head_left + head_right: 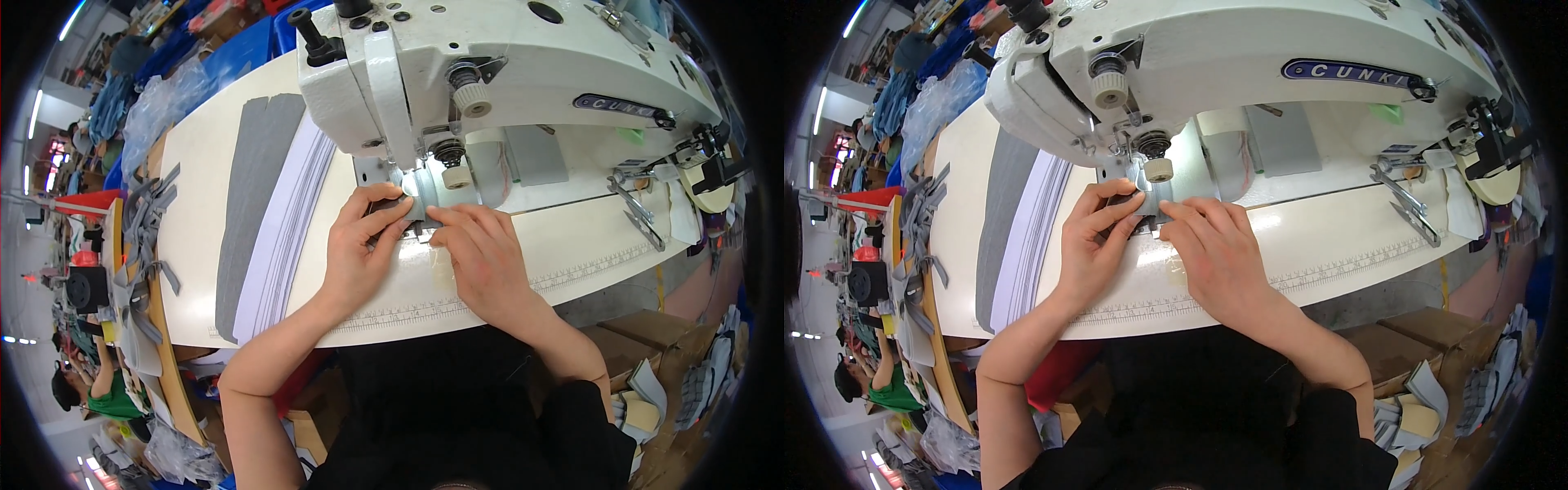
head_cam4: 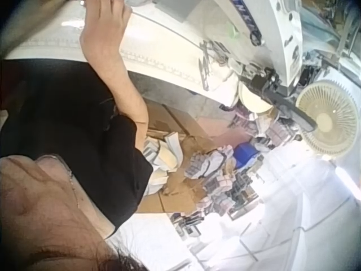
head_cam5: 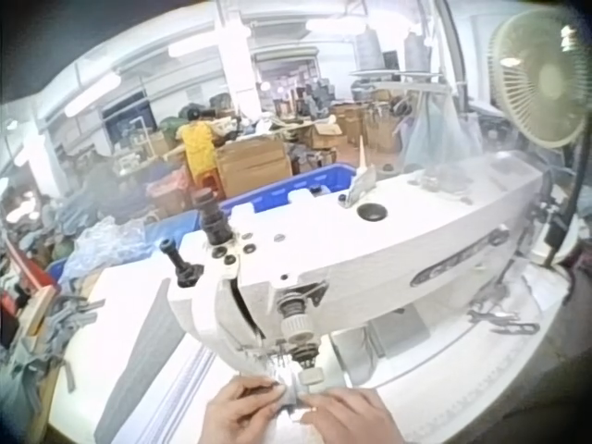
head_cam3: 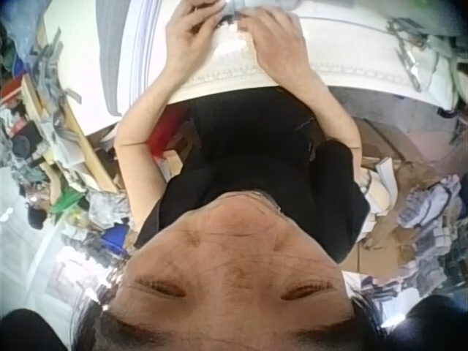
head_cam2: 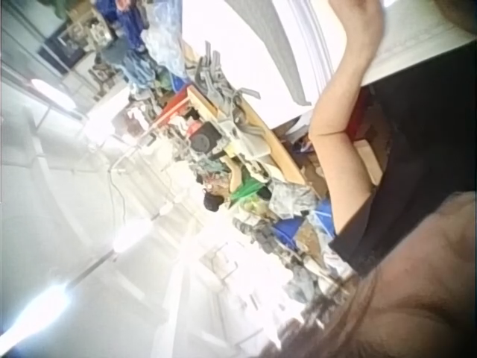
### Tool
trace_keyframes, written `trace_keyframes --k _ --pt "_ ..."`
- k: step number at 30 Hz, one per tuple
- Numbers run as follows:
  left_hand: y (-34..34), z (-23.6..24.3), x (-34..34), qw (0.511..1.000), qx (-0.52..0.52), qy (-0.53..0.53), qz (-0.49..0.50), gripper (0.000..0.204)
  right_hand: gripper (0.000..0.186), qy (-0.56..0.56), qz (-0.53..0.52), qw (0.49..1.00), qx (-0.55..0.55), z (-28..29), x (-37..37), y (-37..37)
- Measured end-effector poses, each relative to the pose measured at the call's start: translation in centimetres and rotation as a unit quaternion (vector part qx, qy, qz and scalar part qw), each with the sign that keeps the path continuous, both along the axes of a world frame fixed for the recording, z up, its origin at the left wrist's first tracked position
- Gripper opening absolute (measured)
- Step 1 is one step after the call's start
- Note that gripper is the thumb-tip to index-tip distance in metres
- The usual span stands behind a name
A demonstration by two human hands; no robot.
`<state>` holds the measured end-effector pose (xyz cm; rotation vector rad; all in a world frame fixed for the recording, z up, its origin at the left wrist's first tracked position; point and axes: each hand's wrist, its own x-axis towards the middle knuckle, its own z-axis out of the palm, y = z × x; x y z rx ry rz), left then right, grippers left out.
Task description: The person is sewing grey fabric parts together using an industrial sewing machine in a workshop.
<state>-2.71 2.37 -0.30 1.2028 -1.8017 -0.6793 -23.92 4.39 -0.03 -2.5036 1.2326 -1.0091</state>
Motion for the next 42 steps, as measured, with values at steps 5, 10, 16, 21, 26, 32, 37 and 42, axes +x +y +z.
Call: trace_keyframes --k 5,10,16,21,26,32,37,42 --pt "0.2 -0.3 -0.1 0.998 0.041 0.042 0.004 0.023 0.021 0.005 0.006 1.000 0.031 -0.2 0.0 0.0" --pt "0.1 -0.7 -0.3 0.998 0.033 0.049 0.001 0.020 0.023 0.024 0.014 0.999 0.035 -0.4 0.0 -0.1" --pt "0.0 -0.2 -0.4 1.000 0.018 0.001 0.006 0.019 0.022 0.041 0.015 0.999 0.033 -0.4 -0.1 -0.1" --pt "0.1 -0.2 -0.4 1.000 0.028 0.004 0.013 0.018 0.023 0.028 0.008 0.999 0.028 -0.4 0.0 0.0" --pt "0.1 -0.1 -0.4 1.000 0.006 -0.016 0.011 0.017 0.023 0.017 -0.021 1.000 0.008 0.4 -1.1 0.0" --pt "0.1 0.2 -0.1 1.000 0.000 -0.029 0.006 0.016 0.014 0.151 -0.255 0.949 -0.104 1.5 -7.3 -4.7" --pt "0.1 -0.2 0.1 1.000 0.001 -0.029 0.003 0.015 0.005 0.238 -0.242 0.939 -0.050 2.0 -7.9 -6.2" --pt "0.1 0.0 -0.1 1.000 0.008 -0.011 -0.003 0.015 0.006 0.177 -0.271 0.945 -0.034 1.8 -8.4 -6.6"
